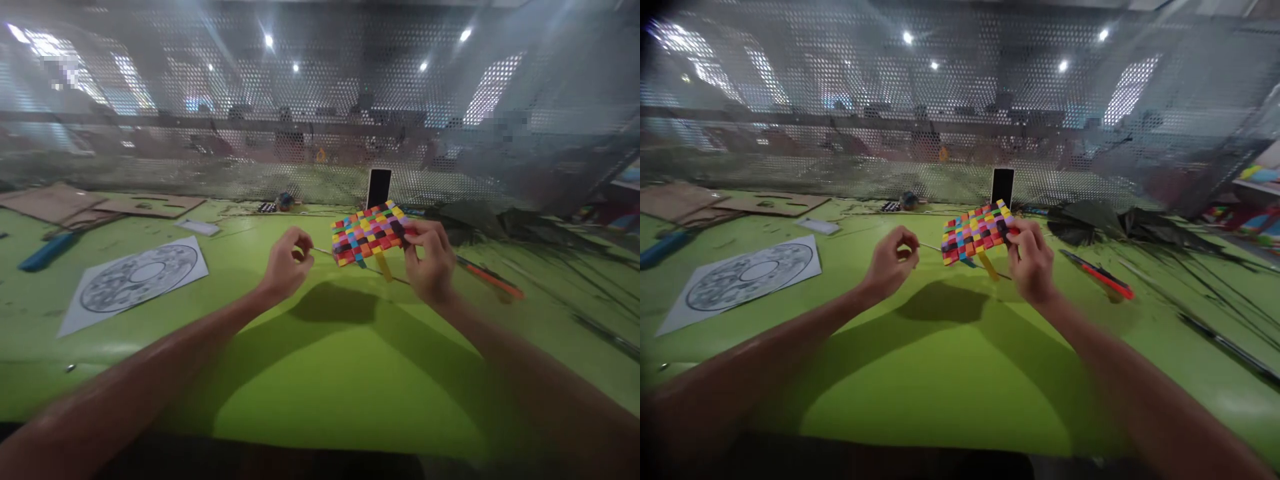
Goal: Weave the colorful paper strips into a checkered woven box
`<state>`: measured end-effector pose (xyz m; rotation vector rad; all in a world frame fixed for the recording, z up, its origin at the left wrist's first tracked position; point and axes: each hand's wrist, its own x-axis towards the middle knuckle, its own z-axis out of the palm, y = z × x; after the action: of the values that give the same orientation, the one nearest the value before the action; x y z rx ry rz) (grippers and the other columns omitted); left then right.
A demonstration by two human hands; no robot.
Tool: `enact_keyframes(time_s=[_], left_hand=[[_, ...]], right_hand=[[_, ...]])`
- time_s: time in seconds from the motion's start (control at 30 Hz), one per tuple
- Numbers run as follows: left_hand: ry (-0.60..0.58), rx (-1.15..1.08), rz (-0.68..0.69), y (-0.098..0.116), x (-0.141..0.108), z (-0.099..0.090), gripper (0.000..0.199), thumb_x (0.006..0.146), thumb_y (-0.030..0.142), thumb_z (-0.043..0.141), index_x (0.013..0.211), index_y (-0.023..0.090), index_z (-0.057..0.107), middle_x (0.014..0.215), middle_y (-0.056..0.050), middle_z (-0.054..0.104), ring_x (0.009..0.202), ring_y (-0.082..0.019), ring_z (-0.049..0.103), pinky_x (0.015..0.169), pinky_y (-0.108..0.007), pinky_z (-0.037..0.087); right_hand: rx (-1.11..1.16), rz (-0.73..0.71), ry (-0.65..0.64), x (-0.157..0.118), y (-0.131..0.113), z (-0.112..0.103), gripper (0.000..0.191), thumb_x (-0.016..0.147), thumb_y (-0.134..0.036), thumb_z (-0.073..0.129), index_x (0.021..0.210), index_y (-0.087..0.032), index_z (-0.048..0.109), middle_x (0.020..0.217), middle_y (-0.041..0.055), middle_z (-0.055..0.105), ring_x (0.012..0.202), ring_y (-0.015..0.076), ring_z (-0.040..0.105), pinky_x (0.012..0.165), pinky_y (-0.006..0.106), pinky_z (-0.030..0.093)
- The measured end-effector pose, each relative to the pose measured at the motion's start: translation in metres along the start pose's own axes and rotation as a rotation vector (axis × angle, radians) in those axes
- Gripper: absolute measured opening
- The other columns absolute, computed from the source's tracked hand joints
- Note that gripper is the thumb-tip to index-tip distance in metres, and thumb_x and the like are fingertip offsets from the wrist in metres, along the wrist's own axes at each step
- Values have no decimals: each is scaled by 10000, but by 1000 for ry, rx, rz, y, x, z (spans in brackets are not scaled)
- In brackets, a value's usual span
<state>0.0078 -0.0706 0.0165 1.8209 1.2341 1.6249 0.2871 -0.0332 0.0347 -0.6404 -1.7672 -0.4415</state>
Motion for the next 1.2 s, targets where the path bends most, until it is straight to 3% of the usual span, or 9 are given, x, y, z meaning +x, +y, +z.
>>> enact_keyframes(time_s=[0.1,0.17,0.23,0.33,0.5,0.83,0.97,1.07,1.2], left_hand=[[-242,-159,-183,19,-8,5,103,868,241,636,794,170,632,747,-39,641,632,-140,609,533,-244,501],[-427,-260,-384,23,-11,9,370,955,427,580,739,145,684,706,-81,686,560,-144,631,509,-261,514],[-500,-391,-537,21,-11,13,459,943,539,610,785,126,734,817,-125,748,597,-156,683,550,-278,558],[-428,-598,-620,12,-11,18,382,820,505,800,890,131,767,945,-130,773,675,-157,715,662,-302,610],[-337,-713,-563,3,-10,20,361,730,445,892,852,121,789,844,-113,771,707,-171,719,742,-339,624],[-316,-681,-552,3,-6,19,219,838,336,813,869,120,797,854,-136,794,754,-218,762,786,-387,647],[-253,-772,-641,6,-5,19,86,893,183,736,890,126,801,1044,-142,791,879,-197,757,832,-365,643],[-217,-777,-678,3,-3,19,66,879,160,747,888,143,810,1125,-136,777,939,-186,733,836,-344,632],[-170,-727,-632,-10,-1,17,136,789,232,847,894,150,819,1067,-125,787,906,-184,718,829,-335,605]], right_hand=[[-16,-31,20,2,-1,-2,191,927,-78,565,916,-269,548,1097,106,714,1053,276,689,902,503,574],[-32,-45,15,3,-4,-4,195,931,-78,559,923,-273,546,1096,115,715,1054,285,692,890,517,583],[-33,-41,13,3,-7,-4,191,939,-92,559,906,-279,536,1079,117,719,1040,288,696,876,524,590],[-18,-20,-6,1,-12,-3,174,947,-125,574,886,-282,535,1076,103,719,1040,290,693,891,532,587],[48,-21,-61,-6,-11,5,226,881,-64,585,929,-283,562,1117,91,693,1072,298,668,937,528,556],[-11,18,-197,-16,0,14,180,884,-90,568,922,-261,532,1063,91,684,1040,272,683,880,487,585],[3,-2,-196,-15,2,13,170,871,-94,583,900,-257,544,1060,92,692,1045,281,686,881,497,590],[3,-11,-209,-15,1,13,176,864,-83,583,888,-253,545,1060,96,685,1047,288,683,885,509,589],[21,4,-244,-15,-3,14,193,889,-95,582,864,-284,549,1070,93,683,1055,284,675,891,489,592]])
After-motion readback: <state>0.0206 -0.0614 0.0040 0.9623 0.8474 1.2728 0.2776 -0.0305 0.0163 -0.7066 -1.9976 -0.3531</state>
